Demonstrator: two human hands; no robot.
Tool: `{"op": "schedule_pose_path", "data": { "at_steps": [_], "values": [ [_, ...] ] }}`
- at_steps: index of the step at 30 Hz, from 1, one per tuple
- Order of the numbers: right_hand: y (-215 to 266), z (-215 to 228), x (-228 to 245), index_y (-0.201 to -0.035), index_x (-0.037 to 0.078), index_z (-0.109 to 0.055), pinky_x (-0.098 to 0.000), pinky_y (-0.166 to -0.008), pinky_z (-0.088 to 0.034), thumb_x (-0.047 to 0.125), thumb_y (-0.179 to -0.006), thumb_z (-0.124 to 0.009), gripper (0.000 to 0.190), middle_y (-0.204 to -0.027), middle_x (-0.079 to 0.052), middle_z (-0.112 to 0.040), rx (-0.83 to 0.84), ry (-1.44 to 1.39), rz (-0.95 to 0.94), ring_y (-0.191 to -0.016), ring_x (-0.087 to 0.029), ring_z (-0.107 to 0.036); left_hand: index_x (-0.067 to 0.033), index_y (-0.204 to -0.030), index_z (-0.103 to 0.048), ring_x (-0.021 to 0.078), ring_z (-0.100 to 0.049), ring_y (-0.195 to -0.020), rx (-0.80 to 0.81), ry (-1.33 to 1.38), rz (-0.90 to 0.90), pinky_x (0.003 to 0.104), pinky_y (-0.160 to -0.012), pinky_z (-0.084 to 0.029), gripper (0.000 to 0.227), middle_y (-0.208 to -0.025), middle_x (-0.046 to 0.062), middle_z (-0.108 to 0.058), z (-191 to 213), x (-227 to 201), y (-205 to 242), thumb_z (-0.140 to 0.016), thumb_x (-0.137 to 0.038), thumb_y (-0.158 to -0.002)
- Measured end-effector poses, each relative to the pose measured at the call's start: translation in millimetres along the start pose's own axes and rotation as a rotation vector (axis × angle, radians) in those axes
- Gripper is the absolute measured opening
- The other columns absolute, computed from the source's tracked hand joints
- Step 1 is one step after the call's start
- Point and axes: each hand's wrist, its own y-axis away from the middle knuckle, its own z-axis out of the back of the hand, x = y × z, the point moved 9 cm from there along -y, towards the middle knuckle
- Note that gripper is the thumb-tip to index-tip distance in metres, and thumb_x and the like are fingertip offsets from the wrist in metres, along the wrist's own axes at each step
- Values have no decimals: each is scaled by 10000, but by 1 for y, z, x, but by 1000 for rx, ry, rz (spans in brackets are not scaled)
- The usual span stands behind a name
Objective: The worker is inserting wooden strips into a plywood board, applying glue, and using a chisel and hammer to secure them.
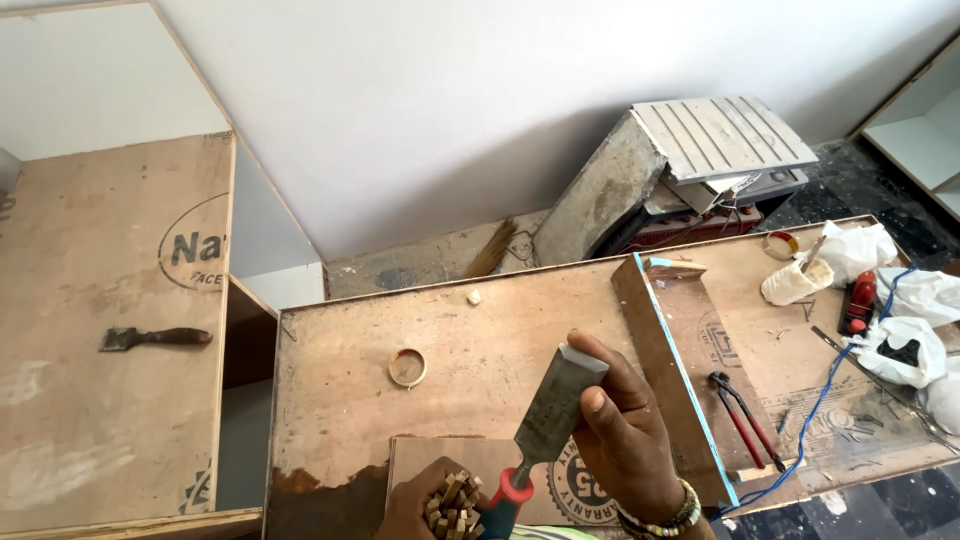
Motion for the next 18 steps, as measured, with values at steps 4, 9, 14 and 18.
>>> {"op": "schedule_pose_path", "data": {
  "at_steps": [4,9,14,18],
  "values": [
    [1,3,-6,-1507,12,-466,-421,-999,-542,242,-1002,-655,587,-1302,-96,-640,-54,3,0,-1187,-194,-633,-83,-949,-717,124,-770,-773,7,57,11,285,-772,-614,491,-819,75,-788,-3,12,1,-936,-389,-634],
    [4,9,-12,-1495,29,-481,-439,-983,-553,278,-986,-670,597,-1298,-101,-638,-92,-13,12,-1189,-203,-630,-75,-975,-688,112,-725,-761,30,96,-24,278,-747,-570,500,-850,82,-786,-5,13,0,-951,-343,-644],
    [0,3,-6,-1528,99,-453,-437,-991,-554,284,-967,-692,638,-1297,-94,-634,-25,-56,70,-1190,-200,-624,-66,-989,-677,97,-704,-816,108,176,5,266,-779,-545,427,-889,95,-791,-10,15,-3,-911,-261,-690],
    [1,11,-12,-1493,22,-510,-440,-983,-559,259,-986,-719,597,-1293,-136,-663,13,-44,98,-1179,-226,-644,-66,-979,-677,114,-739,-829,97,209,13,276,-763,-562,383,-865,106,-748,-12,21,-5,-879,-242,-705]
  ]
}}
